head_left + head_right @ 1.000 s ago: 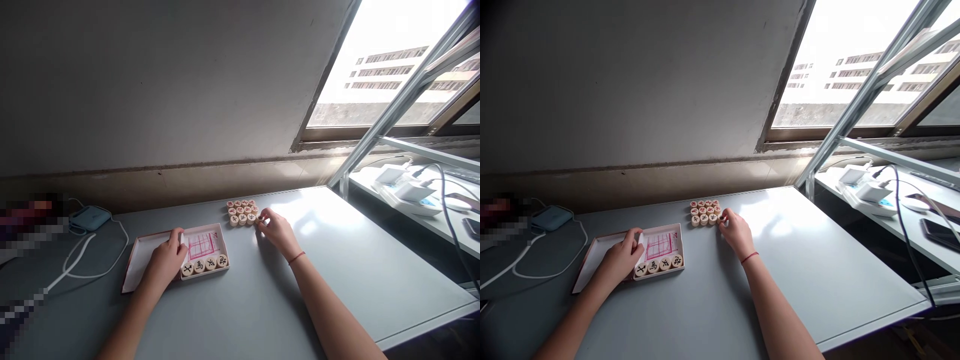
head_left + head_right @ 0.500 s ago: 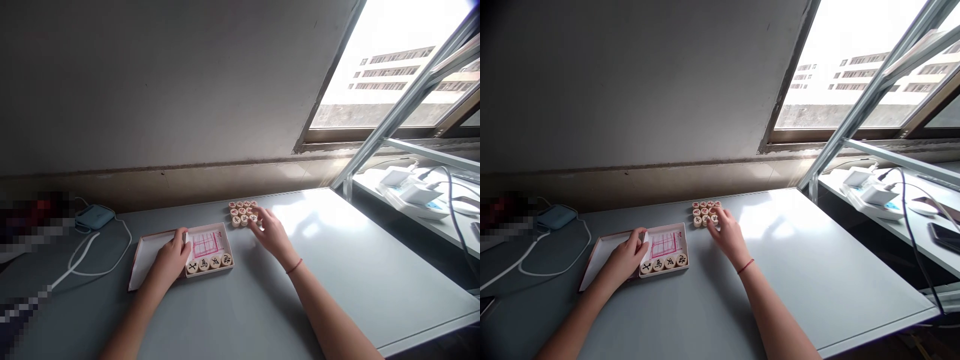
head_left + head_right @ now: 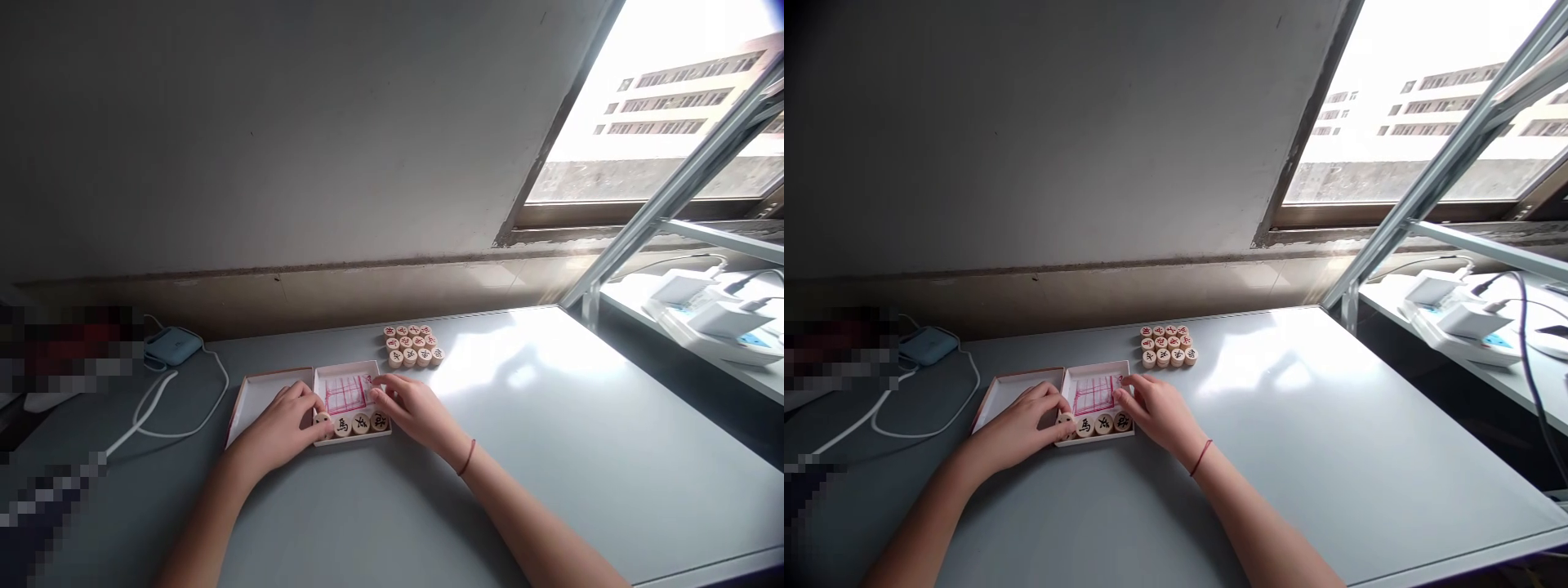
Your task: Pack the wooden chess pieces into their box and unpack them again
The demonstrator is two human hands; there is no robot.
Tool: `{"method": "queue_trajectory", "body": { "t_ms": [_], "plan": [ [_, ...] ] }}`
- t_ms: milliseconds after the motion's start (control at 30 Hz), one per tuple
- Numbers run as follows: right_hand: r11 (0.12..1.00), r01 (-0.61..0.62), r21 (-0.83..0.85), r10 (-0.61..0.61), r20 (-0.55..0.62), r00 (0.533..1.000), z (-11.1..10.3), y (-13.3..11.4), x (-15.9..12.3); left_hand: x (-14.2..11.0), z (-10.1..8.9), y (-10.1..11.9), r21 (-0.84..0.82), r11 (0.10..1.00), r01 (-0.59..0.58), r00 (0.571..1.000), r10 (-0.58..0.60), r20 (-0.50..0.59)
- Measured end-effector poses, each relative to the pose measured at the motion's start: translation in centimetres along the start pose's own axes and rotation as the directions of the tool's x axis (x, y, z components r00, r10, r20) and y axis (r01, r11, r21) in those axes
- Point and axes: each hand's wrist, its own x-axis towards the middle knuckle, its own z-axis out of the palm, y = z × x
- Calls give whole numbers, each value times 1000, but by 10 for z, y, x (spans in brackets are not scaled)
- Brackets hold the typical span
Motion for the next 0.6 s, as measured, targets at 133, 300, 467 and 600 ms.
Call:
{"method": "queue_trajectory", "body": {
  "t_ms": [133,300,467,600],
  "plan": [
    [977,210,-31,-212,-213,954,3,-6,-3,3,2,8,-144,990,-10,992,-9,-125],
    [839,542,-51,-537,-249,806,13,-25,-9,4,19,20,-479,876,-53,994,-1,-112],
    [882,462,-98,-470,-258,844,5,-23,-9,7,20,17,-506,854,-117,993,96,-67],
    [976,114,-183,-154,-225,962,-22,-2,-5,13,12,-2,-145,988,-51,960,8,-281]
  ]
}}
